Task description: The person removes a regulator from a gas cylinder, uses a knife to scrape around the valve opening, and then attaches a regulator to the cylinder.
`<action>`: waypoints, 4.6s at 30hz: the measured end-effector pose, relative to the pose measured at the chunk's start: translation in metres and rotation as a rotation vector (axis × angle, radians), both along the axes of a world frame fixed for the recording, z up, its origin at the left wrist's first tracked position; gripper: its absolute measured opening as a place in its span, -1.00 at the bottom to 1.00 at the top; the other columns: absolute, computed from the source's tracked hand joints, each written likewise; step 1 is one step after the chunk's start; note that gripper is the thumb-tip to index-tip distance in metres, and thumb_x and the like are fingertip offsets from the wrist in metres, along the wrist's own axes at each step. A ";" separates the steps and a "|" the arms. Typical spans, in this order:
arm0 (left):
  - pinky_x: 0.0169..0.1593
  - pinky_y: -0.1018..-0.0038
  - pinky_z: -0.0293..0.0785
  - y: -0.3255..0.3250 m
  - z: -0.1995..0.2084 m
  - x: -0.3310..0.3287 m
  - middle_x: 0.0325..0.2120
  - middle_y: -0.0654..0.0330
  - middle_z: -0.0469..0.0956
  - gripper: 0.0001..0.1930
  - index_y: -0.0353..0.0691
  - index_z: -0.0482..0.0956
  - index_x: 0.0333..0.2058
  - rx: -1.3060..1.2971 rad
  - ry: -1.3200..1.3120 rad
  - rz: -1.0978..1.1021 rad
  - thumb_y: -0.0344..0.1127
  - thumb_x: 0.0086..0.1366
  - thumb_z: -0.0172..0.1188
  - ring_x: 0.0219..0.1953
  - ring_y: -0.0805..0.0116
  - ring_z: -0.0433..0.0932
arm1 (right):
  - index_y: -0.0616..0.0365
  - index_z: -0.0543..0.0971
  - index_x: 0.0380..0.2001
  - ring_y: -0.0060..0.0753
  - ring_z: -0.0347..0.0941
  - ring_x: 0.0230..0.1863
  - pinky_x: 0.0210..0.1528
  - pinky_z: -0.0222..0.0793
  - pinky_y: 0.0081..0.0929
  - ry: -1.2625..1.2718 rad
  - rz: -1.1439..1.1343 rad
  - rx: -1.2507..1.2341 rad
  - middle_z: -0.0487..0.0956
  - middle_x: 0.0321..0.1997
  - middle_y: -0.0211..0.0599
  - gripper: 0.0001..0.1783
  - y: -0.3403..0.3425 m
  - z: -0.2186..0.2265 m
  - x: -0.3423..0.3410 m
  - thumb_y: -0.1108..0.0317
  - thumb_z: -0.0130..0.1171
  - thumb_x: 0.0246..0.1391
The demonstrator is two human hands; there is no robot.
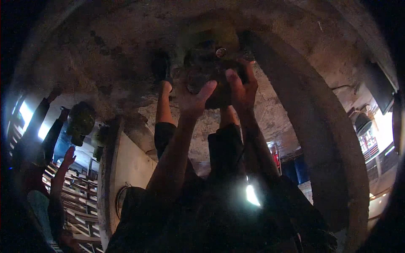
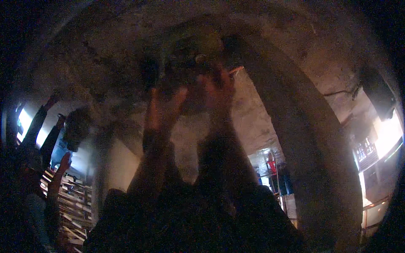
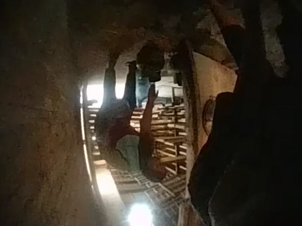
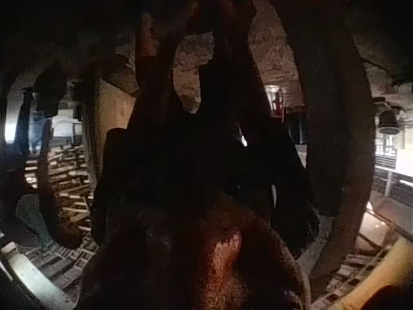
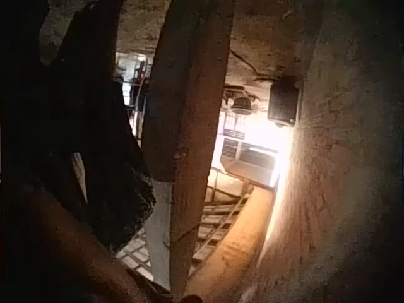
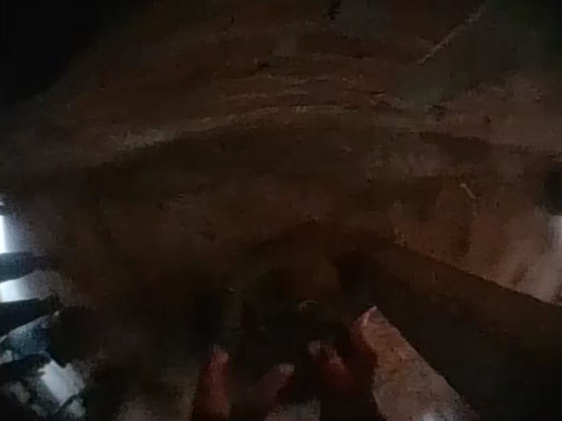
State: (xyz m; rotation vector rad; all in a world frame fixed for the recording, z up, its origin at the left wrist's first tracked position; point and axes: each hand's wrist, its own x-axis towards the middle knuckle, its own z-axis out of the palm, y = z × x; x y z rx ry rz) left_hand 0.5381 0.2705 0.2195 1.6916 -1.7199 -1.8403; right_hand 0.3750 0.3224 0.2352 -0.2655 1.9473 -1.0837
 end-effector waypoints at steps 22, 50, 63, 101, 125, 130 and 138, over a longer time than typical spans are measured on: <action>0.01 0.29 0.47 0.000 0.006 -0.027 -0.10 0.05 0.50 -0.20 -0.29 0.35 0.08 0.038 0.201 0.231 -0.14 -0.13 0.51 -0.05 0.19 0.51 | 0.12 0.63 -0.13 -0.20 0.58 -0.16 -0.06 0.45 -0.24 0.174 0.724 0.379 0.64 -0.25 -0.10 -0.37 -0.038 -0.058 -0.080 -0.22 0.22 -0.02; 0.01 0.23 0.47 0.000 -0.009 -0.016 -0.11 -0.04 0.51 -0.20 -0.34 0.42 0.00 -0.120 0.166 0.153 0.01 -0.16 0.50 -0.04 0.10 0.52 | 0.14 0.40 0.11 0.03 0.35 0.16 0.14 0.34 -0.10 0.601 1.113 0.539 0.46 0.08 -0.01 -0.18 -0.086 -0.019 -0.037 -0.28 0.16 -0.02; -0.06 0.26 0.53 -0.012 0.008 -0.032 -0.23 0.00 0.59 -0.22 -0.31 0.43 -0.02 -0.012 0.307 0.190 0.11 -0.12 0.46 -0.15 0.12 0.60 | 0.03 0.38 0.19 -0.19 0.39 0.18 0.15 0.37 -0.25 0.357 1.105 0.505 0.44 0.16 -0.07 0.03 -0.084 -0.124 -0.028 -0.40 0.28 -0.28; -0.02 0.22 0.49 -0.014 0.006 -0.027 -0.18 0.00 0.57 -0.22 -0.30 0.43 -0.01 -0.096 0.073 0.074 0.05 -0.16 0.48 -0.09 0.10 0.57 | 0.11 0.51 0.04 -0.27 0.51 -0.04 -0.05 0.46 -0.35 0.315 0.960 0.208 0.55 0.03 -0.13 -0.33 -0.094 -0.077 -0.048 -0.04 0.33 -0.10; 0.03 0.24 0.45 -0.006 0.019 -0.044 -0.06 0.03 0.46 -0.30 -0.30 0.32 0.10 0.481 0.466 0.488 -0.23 0.03 0.46 0.00 0.21 0.47 | 0.11 0.44 0.03 -0.47 0.38 -0.11 0.00 0.31 -0.43 -0.492 -0.603 -0.071 0.48 -0.14 -0.43 -0.56 0.015 0.003 -0.011 0.06 0.11 0.22; 0.01 0.32 0.47 -0.032 0.056 -0.042 -0.04 0.06 0.47 -0.35 -0.30 0.31 0.12 0.462 0.038 0.337 -0.24 0.11 0.40 -0.01 0.25 0.48 | 0.16 0.42 0.07 -0.38 0.36 0.01 0.08 0.28 -0.38 -0.504 -0.420 0.019 0.46 -0.01 -0.31 -0.46 0.000 0.008 -0.006 -0.03 0.05 0.21; 0.05 0.30 0.42 -0.032 0.058 -0.039 -0.02 0.07 0.46 -0.30 -0.33 0.28 0.15 0.451 0.178 0.381 -0.12 0.15 0.36 0.01 0.23 0.46 | 0.28 0.38 0.13 -0.25 0.32 0.16 0.19 0.21 -0.28 -0.586 -0.388 0.183 0.41 0.14 -0.15 -0.23 -0.008 0.002 -0.012 -0.24 -0.10 0.20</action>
